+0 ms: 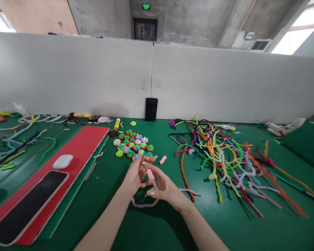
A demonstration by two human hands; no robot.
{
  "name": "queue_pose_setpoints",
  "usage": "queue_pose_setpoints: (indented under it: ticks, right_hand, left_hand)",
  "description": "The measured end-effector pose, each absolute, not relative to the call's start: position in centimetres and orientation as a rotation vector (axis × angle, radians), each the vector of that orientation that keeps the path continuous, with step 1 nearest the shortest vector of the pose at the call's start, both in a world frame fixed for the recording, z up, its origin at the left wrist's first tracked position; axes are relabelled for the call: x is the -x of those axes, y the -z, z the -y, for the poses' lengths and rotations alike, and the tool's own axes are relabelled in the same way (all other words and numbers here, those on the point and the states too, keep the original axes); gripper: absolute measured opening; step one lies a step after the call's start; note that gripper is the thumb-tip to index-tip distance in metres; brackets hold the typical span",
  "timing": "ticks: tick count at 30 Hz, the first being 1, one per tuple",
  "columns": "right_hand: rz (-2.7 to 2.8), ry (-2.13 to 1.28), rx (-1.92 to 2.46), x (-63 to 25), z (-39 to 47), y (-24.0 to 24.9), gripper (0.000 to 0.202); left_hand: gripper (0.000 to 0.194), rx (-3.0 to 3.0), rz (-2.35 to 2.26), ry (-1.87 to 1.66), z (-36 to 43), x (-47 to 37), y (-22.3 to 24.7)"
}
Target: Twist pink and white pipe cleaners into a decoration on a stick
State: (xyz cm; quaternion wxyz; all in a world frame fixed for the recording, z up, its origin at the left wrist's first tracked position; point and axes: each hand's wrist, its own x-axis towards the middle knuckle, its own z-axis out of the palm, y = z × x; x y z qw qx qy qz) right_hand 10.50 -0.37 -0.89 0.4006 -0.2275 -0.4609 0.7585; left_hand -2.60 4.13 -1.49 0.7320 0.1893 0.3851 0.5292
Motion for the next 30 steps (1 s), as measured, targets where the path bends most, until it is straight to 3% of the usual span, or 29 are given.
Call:
queue_pose_setpoints:
  ticks: [9,30]
  right_hand:
    - [1.173,-1.792,0.593,-10.2,0.2,1.6,0.057]
    - [1.082,-1.673,0.780,-9.3,0.9,1.8,0.032]
  left_hand:
    - [0.027,-0.492,-0.797,-1.040,-3.7,2.6,1.6]
    - [0.028,-0.248,-0.790,-1.120,-3.8,2.0,1.9]
